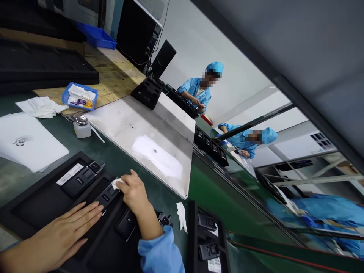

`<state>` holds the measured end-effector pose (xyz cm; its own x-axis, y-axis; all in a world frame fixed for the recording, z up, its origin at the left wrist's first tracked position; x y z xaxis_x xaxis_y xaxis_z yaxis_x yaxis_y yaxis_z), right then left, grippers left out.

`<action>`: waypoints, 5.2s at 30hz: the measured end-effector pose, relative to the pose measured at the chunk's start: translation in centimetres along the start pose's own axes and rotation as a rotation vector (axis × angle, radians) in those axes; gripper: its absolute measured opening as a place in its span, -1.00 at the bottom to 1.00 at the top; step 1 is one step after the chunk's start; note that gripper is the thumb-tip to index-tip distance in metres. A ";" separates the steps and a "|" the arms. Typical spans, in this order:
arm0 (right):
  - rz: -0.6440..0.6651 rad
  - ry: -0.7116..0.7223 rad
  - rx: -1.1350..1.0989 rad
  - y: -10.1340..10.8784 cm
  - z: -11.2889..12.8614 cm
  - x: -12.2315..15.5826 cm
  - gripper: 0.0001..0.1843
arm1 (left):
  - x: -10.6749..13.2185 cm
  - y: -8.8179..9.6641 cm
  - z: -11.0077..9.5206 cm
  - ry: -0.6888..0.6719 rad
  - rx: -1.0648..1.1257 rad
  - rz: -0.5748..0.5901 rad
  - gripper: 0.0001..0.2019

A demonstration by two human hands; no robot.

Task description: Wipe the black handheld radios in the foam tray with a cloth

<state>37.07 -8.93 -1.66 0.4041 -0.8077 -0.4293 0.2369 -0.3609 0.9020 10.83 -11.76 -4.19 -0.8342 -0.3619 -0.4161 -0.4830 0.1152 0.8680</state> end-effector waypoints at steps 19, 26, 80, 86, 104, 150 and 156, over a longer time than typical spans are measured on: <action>-0.013 0.037 0.065 0.9 -0.2 0.6 -0.66 | 0.1 -0.4 -0.1 -0.008 -0.067 0.071 -0.36; -0.089 -0.396 0.048 4.0 5.4 3.7 -0.62 | 0.5 -0.6 0.0 0.035 0.059 0.042 -0.42; -0.195 -1.006 0.072 2.4 4.4 9.2 -0.89 | -3.5 -4.8 -5.1 -0.185 0.200 0.167 -0.50; -0.252 -1.050 0.095 2.8 4.6 8.8 -0.88 | -3.8 -4.4 -5.1 -0.204 0.204 0.160 -0.52; 0.104 -0.669 0.002 5.8 0.5 6.5 -0.77 | -4.0 -4.1 -5.1 -0.189 0.252 0.131 -0.56; -0.021 -0.620 0.115 3.7 8.4 10.6 -0.74 | -3.1 -5.2 -6.0 -0.186 0.154 0.052 -0.70; -0.083 -0.658 0.183 3.9 8.4 11.9 -0.78 | -2.7 -5.7 -5.7 -0.200 0.146 0.065 -0.70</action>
<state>35.37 -23.84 -2.81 -0.2433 -0.8683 -0.4324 0.0670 -0.4597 0.8855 17.37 -16.73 -6.43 -0.8936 -0.1612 -0.4189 -0.4482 0.2702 0.8522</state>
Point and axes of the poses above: each hand's wrist, its own x-axis away from the middle knuckle, its own y-axis out of the back of the hand, z = x × y, the point moved 1 cm from there along -x, towards the middle knuckle, and after that the axes turned 7 degrees about x, right-handed, at the moved point
